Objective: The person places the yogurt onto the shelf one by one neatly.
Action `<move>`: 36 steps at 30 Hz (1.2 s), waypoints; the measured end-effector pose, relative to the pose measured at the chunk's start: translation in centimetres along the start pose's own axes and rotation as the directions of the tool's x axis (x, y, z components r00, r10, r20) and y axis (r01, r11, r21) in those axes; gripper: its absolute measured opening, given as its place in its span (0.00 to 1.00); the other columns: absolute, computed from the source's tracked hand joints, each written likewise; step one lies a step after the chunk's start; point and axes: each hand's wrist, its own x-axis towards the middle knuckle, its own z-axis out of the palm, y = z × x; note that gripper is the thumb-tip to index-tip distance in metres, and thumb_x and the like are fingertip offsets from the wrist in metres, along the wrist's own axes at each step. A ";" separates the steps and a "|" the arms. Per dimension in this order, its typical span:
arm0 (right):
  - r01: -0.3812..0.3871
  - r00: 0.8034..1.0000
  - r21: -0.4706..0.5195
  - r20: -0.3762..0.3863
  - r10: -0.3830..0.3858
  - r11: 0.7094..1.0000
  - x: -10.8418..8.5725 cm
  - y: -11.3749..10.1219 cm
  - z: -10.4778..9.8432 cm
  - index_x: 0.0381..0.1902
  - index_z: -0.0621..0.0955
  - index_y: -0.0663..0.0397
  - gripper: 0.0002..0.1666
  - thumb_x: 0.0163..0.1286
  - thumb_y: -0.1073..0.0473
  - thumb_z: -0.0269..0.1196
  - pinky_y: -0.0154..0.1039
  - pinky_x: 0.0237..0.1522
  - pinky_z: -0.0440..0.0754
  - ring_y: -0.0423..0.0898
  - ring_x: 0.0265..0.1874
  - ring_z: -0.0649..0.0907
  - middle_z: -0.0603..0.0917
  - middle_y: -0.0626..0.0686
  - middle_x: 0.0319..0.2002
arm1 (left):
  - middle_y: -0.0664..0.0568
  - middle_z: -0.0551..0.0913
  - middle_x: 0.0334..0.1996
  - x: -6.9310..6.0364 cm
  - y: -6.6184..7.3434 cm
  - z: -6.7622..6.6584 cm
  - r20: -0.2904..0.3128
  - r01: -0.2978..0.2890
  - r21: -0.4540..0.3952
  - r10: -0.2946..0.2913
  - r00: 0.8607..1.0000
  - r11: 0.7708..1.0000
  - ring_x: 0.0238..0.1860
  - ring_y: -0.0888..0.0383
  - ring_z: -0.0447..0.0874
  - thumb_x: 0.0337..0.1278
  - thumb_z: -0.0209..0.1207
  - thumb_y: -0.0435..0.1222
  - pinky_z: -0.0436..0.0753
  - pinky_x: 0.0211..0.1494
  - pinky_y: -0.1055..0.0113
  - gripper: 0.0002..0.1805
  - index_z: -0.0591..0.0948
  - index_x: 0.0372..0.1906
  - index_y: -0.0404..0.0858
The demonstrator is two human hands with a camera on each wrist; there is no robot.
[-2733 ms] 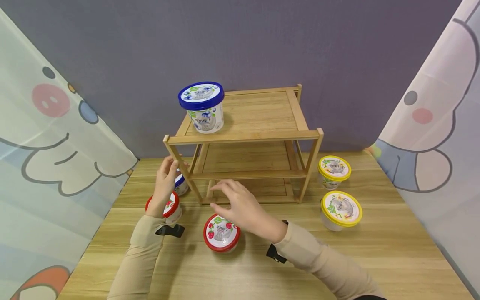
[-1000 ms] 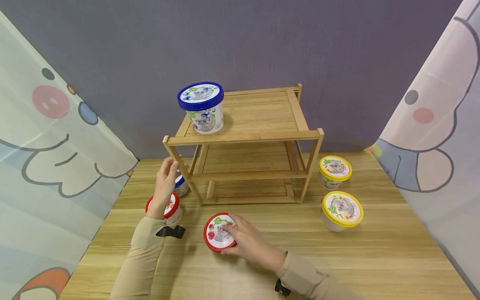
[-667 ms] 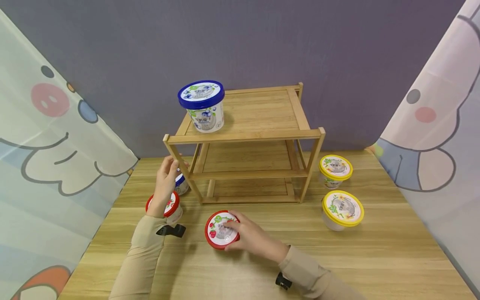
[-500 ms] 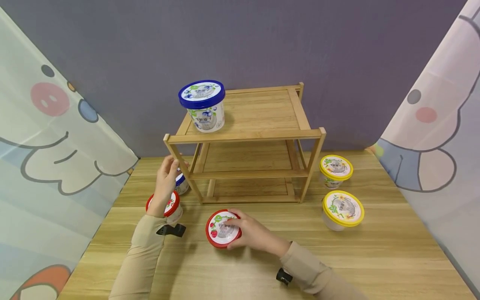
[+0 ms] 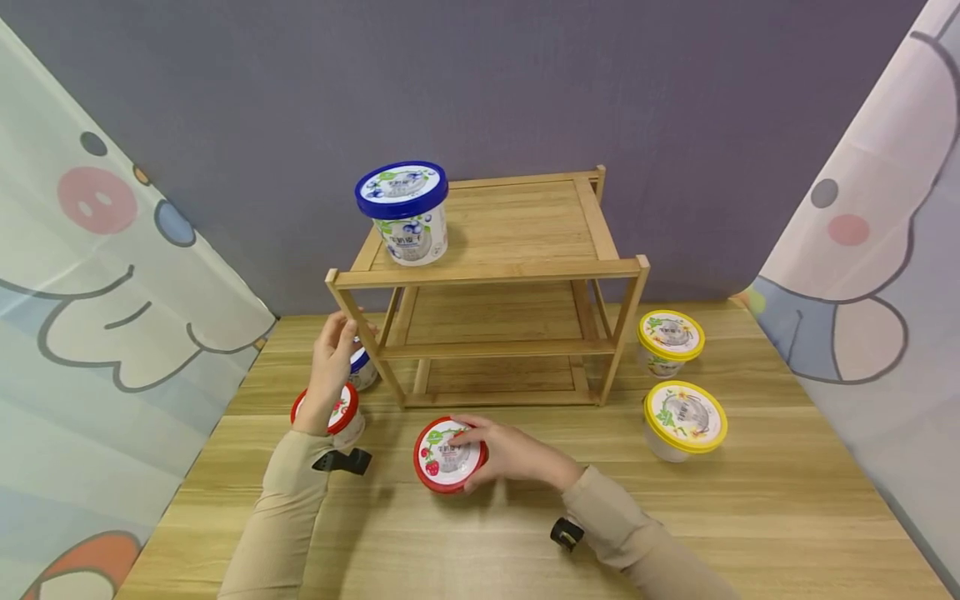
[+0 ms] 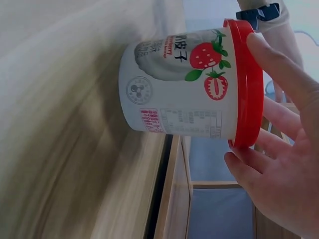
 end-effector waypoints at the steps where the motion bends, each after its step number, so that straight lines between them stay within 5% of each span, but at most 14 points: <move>1: 0.001 1.000 0.003 0.002 -0.001 1.000 0.0 0.0 0.0 0.52 0.76 0.54 0.35 0.43 0.51 0.71 0.45 0.55 0.66 0.52 0.60 0.65 0.62 0.53 0.64 | 0.55 0.79 0.34 0.0 0.0 0.0 -0.002 0.001 0.005 -0.001 1.000 1.000 0.44 0.49 0.74 0.66 0.41 0.36 0.71 0.43 0.65 0.16 0.69 0.52 0.33; 8: -0.047 0.994 0.044 -0.093 0.051 0.998 -0.4 -0.6 0.6 0.57 0.71 0.53 0.40 0.46 0.48 0.70 0.53 0.53 0.67 0.58 0.59 0.64 0.57 0.59 0.65 | 0.62 0.79 0.33 -0.1 0.2 -0.1 0.003 0.007 -0.004 -0.007 1.000 1.000 0.44 0.48 0.73 0.66 0.41 0.36 0.70 0.43 0.67 0.16 0.68 0.52 0.32; 17: -0.095 0.948 0.117 -0.293 0.126 0.989 -1.2 -1.3 2.8 0.54 0.71 0.56 0.33 0.53 0.49 0.66 0.57 0.49 0.68 0.62 0.55 0.68 0.60 0.62 0.61 | 0.54 0.79 0.34 0.0 0.3 -0.1 0.005 0.007 -0.015 -0.007 1.000 1.000 0.46 0.42 0.72 0.66 0.41 0.35 0.71 0.44 0.67 0.15 0.68 0.53 0.32; 27: -0.124 0.948 0.085 -0.285 0.144 0.989 -1.3 -1.2 4.1 0.62 0.64 0.61 0.49 0.45 0.48 0.70 0.52 0.48 0.71 0.61 0.55 0.68 0.56 0.65 0.64 | 0.33 0.76 0.39 -0.1 0.1 0.0 0.000 0.002 0.008 -0.002 1.000 1.000 0.44 0.48 0.74 0.66 0.40 0.34 0.71 0.44 0.67 0.16 0.68 0.53 0.31; 36: -0.106 0.952 0.087 -0.279 0.126 0.991 -1.2 -0.7 4.1 0.63 0.64 0.56 0.49 0.43 0.48 0.71 0.54 0.48 0.71 0.62 0.54 0.69 0.56 0.65 0.64 | 0.30 0.75 0.38 -0.1 0.0 0.0 0.003 -0.029 0.021 0.029 1.000 0.999 0.41 0.54 0.73 0.66 0.41 0.37 0.70 0.41 0.68 0.16 0.68 0.52 0.32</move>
